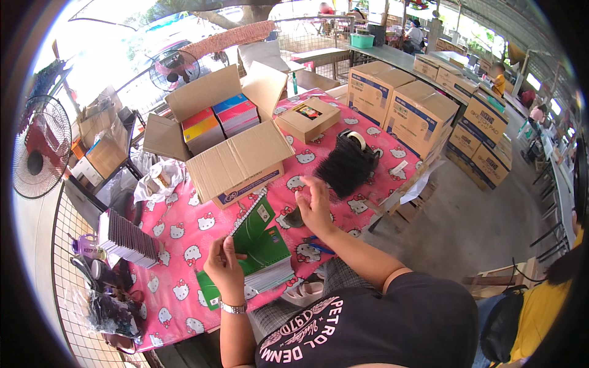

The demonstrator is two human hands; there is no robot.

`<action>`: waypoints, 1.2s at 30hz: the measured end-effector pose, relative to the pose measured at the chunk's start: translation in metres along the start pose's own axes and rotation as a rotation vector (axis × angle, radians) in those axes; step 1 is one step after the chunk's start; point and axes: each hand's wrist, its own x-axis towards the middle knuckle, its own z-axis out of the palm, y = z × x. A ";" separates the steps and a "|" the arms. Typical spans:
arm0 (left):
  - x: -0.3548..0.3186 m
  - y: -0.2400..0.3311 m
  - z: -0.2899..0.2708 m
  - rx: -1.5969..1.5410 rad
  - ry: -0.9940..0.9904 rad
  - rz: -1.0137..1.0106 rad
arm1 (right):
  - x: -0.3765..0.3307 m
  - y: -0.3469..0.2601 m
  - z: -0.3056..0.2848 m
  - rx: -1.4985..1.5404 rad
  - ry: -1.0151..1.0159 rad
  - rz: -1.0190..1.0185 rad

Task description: The person binds green notebooks by threading a plastic coil through the pre-punched holes of each notebook and then using a pair of pliers to clip and secure the ends of the coil.

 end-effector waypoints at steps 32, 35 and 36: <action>0.012 -0.004 -0.009 0.594 0.181 0.903 | 0.007 -0.165 0.022 1.155 -0.638 0.785; 0.016 -0.018 -0.040 0.650 0.210 0.689 | 0.017 -0.157 0.032 0.800 -0.555 0.308; 0.016 -0.022 -0.050 0.458 0.343 0.454 | 0.025 -0.153 0.032 0.673 -0.494 0.125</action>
